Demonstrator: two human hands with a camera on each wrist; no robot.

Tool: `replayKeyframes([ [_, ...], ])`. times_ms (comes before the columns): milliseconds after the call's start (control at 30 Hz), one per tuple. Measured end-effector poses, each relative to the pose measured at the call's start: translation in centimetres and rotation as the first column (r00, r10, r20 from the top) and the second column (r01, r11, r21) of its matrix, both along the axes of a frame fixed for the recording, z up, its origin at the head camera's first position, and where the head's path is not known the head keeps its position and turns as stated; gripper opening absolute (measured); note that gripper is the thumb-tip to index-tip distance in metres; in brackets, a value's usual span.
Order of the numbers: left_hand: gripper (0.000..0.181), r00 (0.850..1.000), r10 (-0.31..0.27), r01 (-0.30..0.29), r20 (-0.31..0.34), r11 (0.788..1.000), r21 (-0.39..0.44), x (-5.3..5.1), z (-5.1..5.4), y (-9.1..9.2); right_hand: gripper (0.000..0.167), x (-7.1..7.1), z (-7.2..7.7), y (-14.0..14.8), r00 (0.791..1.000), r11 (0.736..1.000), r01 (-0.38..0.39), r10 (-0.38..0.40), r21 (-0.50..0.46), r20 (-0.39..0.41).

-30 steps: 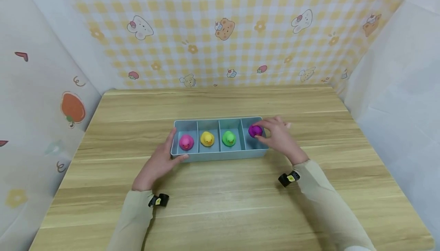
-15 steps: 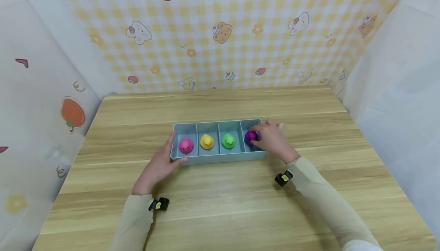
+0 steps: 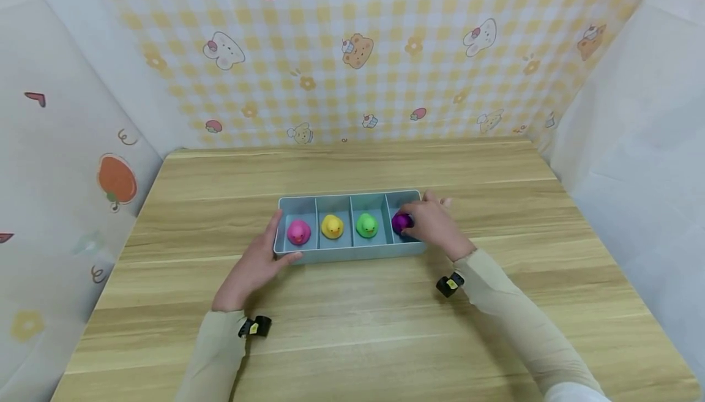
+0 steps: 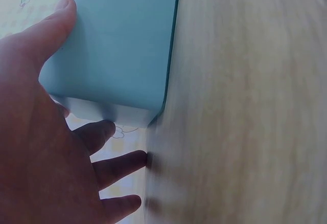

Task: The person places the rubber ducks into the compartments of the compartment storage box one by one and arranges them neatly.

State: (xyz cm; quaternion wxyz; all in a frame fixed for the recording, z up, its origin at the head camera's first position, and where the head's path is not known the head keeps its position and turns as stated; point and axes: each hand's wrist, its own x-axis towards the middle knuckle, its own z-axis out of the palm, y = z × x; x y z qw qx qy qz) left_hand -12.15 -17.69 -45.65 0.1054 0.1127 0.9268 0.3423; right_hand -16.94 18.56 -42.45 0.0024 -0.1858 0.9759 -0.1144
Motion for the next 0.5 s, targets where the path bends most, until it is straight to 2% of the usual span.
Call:
replayKeyframes([
  [500, 0.101, 1.0, -0.006, 0.006, -0.005, 1.0, -0.007, -0.29, 0.09, -0.01, 0.042, 0.05, 0.59, 0.11, 0.999, 0.998, -0.025, 0.024, 0.054, 0.023],
])
